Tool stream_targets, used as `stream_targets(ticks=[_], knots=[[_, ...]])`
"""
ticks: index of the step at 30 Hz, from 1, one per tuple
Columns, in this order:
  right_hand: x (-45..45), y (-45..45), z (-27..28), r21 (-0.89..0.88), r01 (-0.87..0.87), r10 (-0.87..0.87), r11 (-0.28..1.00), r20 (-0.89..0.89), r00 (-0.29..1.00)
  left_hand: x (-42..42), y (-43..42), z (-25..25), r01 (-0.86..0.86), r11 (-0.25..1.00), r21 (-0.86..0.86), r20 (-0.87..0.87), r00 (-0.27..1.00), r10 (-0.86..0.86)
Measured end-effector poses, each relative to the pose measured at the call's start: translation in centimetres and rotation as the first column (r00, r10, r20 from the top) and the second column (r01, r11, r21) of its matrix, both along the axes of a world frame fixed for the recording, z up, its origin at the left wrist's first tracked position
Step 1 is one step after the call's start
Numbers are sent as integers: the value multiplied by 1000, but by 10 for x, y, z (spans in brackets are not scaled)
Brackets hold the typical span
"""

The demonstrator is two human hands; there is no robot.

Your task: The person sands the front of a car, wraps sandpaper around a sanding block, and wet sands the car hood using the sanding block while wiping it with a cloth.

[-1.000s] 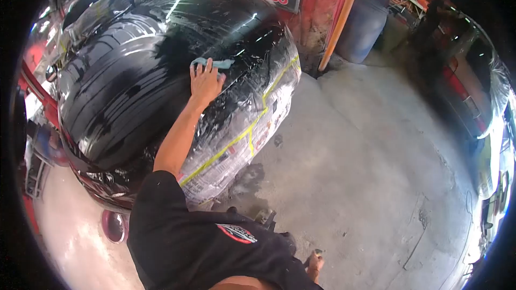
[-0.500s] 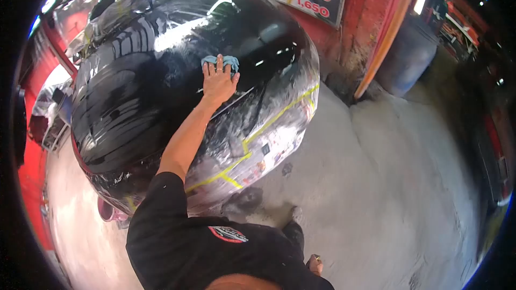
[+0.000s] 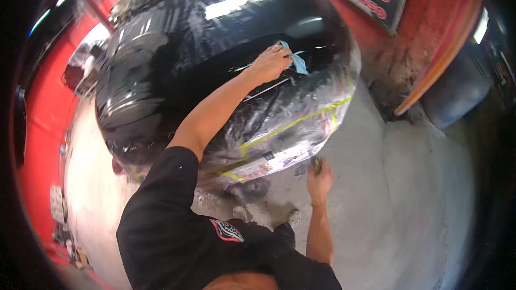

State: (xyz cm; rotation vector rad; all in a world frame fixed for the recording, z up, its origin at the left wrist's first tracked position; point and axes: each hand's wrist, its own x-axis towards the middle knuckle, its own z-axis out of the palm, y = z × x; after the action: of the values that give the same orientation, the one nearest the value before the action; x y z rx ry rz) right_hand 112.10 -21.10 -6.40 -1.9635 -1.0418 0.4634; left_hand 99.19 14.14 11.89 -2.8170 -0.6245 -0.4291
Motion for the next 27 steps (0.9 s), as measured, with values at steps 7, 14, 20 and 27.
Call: stream_targets(ticks=[7, 14, 20, 27], knots=[[-122, 184, 118, 667, -180, -37, 723, 298, 954, -274, -133, -14, -256, 948, 188, 69, 966, 247], [-121, 274, 115, 616, 3, -322, 788, 407, 855, -477, -180, -74, -350, 912, 215, 212, 928, 306], [-218, 228, 116, 417, 101, -290, 903, 421, 860, -498, -176, -99, -324, 925, 200, 272, 925, 265], [-240, 207, 78, 601, -100, -263, 793, 485, 834, -488, -178, -99, -394, 899, 190, 340, 886, 316]])
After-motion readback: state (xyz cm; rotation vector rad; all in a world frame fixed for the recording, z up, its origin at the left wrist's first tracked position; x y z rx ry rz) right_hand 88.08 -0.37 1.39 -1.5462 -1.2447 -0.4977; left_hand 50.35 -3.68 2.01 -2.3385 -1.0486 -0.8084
